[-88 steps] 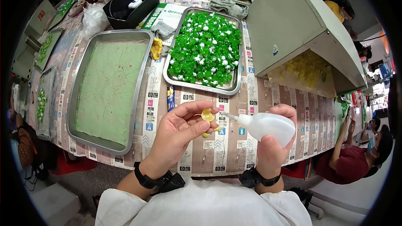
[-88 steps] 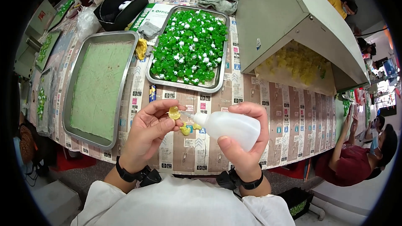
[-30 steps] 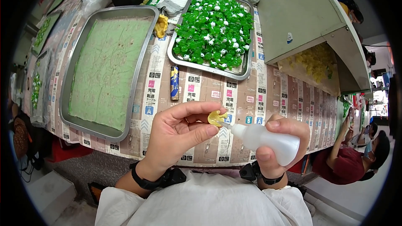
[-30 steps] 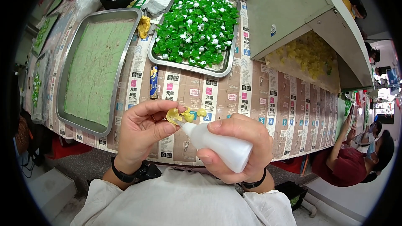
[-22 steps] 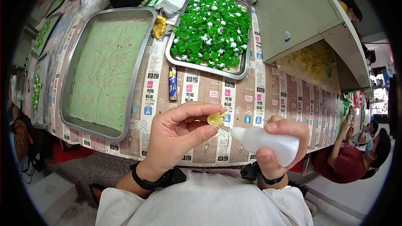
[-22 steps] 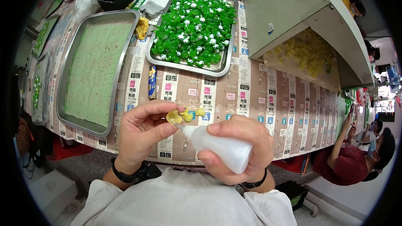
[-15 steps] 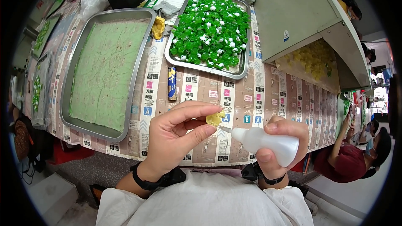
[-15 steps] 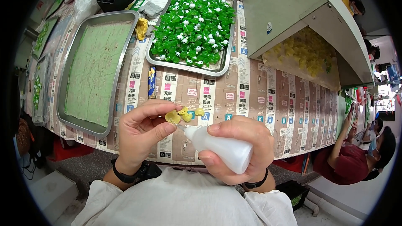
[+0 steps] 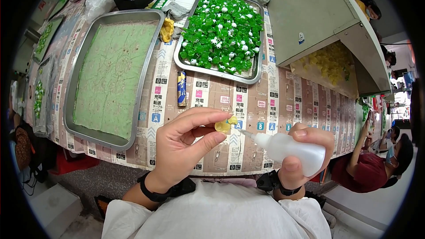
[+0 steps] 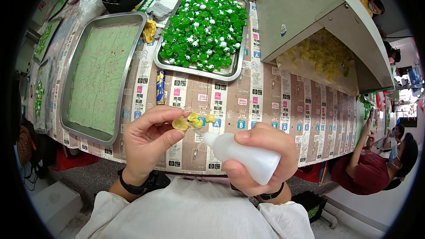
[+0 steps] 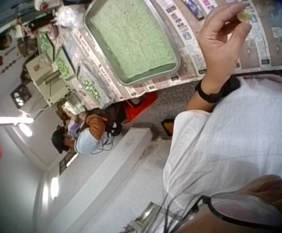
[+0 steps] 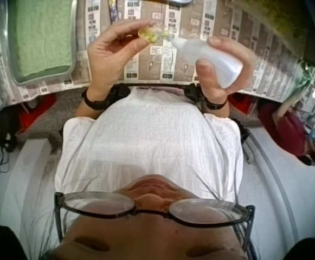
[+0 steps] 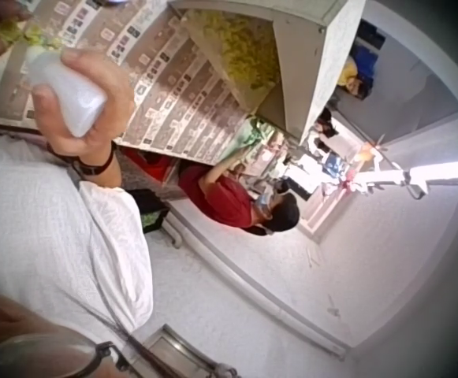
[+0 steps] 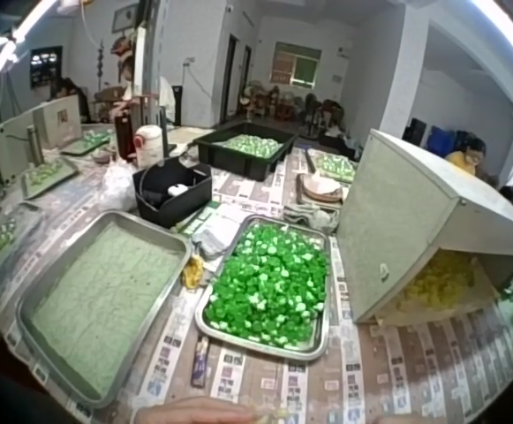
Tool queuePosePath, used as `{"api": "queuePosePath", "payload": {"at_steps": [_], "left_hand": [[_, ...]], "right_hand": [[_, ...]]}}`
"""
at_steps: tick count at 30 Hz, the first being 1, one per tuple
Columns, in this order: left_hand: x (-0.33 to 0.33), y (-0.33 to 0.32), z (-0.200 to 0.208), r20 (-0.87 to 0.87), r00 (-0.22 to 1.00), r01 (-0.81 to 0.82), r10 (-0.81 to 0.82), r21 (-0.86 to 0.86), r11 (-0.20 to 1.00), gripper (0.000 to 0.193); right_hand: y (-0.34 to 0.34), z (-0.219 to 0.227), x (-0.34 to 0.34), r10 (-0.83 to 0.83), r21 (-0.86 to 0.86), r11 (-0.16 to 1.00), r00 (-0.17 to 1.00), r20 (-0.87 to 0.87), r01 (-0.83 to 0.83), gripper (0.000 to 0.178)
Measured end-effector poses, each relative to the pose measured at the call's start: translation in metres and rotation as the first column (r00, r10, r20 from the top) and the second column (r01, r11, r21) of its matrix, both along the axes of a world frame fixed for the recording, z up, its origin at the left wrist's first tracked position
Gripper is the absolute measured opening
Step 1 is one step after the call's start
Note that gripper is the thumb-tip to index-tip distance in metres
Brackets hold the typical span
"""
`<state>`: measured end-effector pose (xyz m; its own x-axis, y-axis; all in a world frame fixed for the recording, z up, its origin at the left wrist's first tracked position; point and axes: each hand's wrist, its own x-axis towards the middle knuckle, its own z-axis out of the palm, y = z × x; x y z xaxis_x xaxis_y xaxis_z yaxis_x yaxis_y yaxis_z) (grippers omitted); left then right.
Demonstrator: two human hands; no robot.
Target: Assemble and glue small green and white plastic toy components together at a workshop table.
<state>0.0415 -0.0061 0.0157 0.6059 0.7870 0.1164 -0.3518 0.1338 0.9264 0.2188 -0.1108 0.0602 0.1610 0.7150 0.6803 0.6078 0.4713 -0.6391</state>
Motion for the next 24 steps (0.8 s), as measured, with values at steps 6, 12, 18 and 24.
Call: {"api": "queuePosePath", "payload": {"at_steps": [6, 12, 18, 24], "left_hand": [[-0.001, 0.001, -0.002, 0.013, 1.000, 0.009, -0.009, 0.015, 1.000, 0.033], [0.001, 0.003, -0.004, 0.170, 0.983, 0.105, -0.067, -0.223, 0.969, 0.036], [0.001, 0.006, -0.001, 0.174, 0.976, 0.182, -0.129, -0.337, 0.924, 0.036], [0.001, 0.005, -0.001, 0.182, 0.974, 0.195, -0.139, -0.344, 0.918, 0.039]], "right_hand": [[0.003, 0.005, 0.001, 0.010, -0.033, 0.999, 0.999, 0.036, -0.009, 0.043], [0.003, 0.003, 0.001, 0.013, -0.024, 1.000, 1.000, -0.014, -0.013, 0.043], [0.009, -0.001, 0.005, 0.048, -0.020, 0.999, 0.999, 0.004, -0.047, 0.044], [0.009, -0.003, 0.005, 0.042, -0.020, 0.999, 0.999, -0.017, -0.043, 0.046]]}}
